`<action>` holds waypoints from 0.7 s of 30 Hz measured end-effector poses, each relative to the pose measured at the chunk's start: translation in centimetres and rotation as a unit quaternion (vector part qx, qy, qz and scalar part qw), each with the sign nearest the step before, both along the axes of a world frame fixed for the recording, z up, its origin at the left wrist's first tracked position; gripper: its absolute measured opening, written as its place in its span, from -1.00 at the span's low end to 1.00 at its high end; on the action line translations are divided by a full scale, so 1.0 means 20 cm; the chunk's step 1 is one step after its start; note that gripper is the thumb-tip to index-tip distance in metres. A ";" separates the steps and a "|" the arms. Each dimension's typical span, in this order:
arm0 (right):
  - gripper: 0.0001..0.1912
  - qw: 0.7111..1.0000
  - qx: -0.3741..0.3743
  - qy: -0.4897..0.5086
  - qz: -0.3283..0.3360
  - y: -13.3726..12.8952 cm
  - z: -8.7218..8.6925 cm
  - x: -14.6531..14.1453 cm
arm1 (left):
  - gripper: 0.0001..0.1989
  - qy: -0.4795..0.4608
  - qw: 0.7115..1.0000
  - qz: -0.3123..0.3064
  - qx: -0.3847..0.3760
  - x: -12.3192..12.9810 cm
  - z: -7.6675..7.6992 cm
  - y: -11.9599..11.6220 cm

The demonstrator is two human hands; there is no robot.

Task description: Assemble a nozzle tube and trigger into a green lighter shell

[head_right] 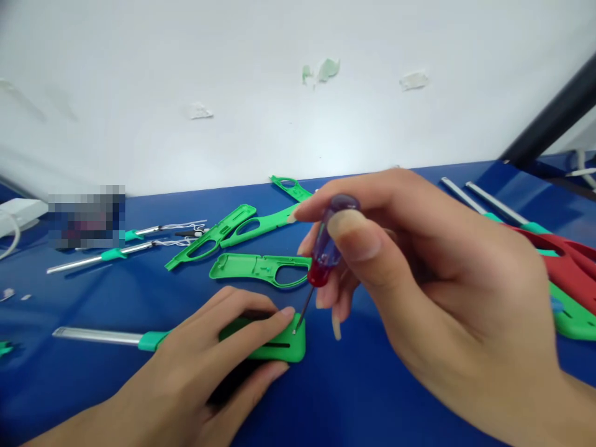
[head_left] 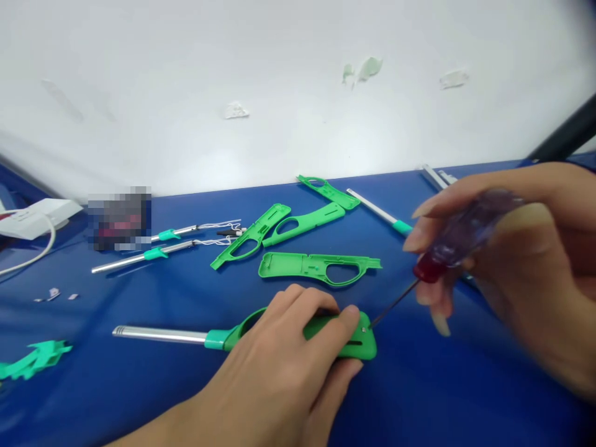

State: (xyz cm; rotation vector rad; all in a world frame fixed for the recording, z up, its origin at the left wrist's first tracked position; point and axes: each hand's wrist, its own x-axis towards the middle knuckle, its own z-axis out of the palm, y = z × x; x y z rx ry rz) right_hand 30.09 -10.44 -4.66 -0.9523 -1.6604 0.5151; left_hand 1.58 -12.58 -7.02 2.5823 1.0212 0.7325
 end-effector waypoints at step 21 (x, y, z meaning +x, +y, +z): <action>-0.73 0.999 -0.013 0.013 -0.038 0.01 -0.03 -0.03 | -0.67 0.004 1.000 -0.024 0.015 0.01 -0.02 0.03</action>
